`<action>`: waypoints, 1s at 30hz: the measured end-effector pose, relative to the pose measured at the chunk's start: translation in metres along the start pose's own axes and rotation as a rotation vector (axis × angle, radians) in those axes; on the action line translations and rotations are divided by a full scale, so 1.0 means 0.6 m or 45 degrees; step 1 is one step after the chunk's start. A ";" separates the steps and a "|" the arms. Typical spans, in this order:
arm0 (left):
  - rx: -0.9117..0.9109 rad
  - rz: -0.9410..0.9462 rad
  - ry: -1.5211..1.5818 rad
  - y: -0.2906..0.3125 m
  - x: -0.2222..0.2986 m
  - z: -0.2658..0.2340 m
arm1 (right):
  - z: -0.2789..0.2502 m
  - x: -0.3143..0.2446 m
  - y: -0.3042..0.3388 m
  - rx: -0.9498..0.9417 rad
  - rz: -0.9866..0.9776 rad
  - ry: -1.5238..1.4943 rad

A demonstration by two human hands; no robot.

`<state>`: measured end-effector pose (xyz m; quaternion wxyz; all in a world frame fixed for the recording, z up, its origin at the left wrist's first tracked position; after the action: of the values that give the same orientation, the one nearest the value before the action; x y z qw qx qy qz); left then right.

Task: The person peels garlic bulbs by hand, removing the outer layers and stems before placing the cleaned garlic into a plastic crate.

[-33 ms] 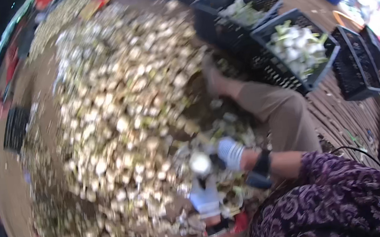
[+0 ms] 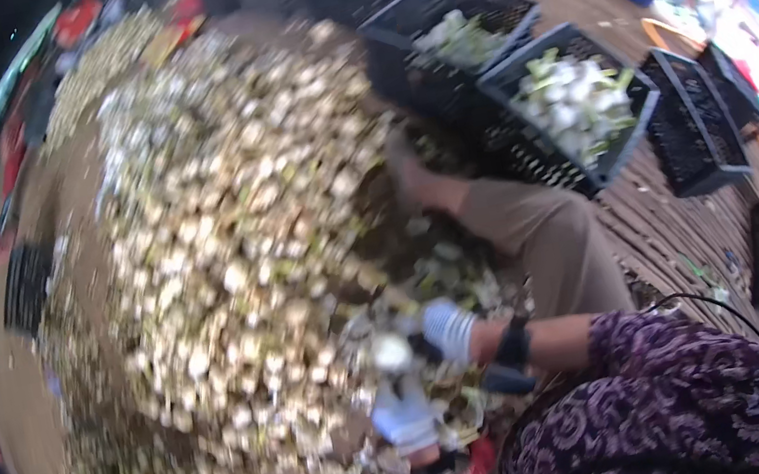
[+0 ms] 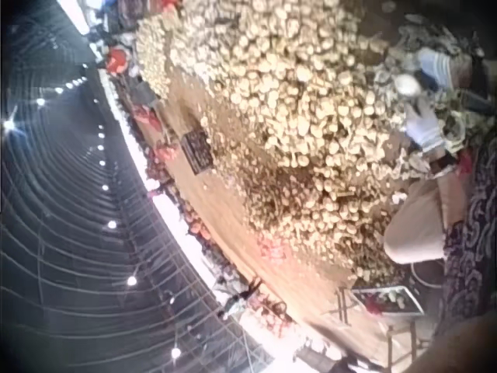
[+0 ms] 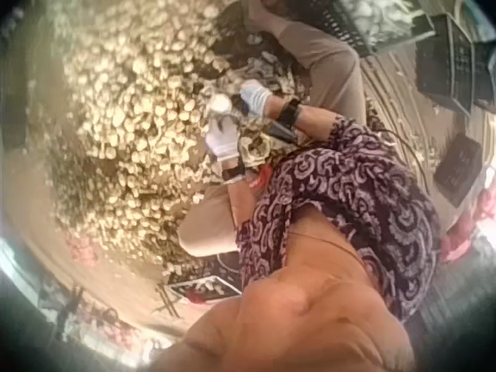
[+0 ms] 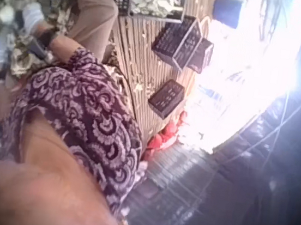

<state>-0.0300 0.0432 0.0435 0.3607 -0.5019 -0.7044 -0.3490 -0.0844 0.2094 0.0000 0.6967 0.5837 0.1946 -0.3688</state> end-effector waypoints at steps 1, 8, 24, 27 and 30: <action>0.156 0.091 -0.123 0.003 0.004 -0.005 | 0.019 0.042 -0.007 -0.077 -0.180 0.314; 0.036 -0.139 -0.622 -0.028 -0.200 -0.024 | 0.000 -0.100 0.004 -0.075 0.060 -1.027; 0.161 0.580 -0.364 -0.008 0.097 0.057 | -0.006 -0.089 0.065 0.074 0.263 -0.602; 0.113 0.407 -0.328 -0.012 0.068 0.052 | -0.040 -0.098 0.070 -0.071 0.324 -0.778; 0.052 -0.038 -0.383 -0.023 0.007 0.026 | -0.081 -0.163 0.080 0.048 -0.063 -0.824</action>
<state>-0.0466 0.0550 0.0374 0.2561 -0.5307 -0.7647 -0.2609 -0.1047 0.2863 0.0889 0.7023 0.4439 -0.0297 -0.5558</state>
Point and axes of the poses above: each hand's wrist, its own y-axis away from the middle knuckle, its own z-axis out of the palm, x = y × z, the point moved 1 cm from there along -y, towards the middle knuckle, and after that the axes turned 8 degrees about x, right-handed, at the moved point
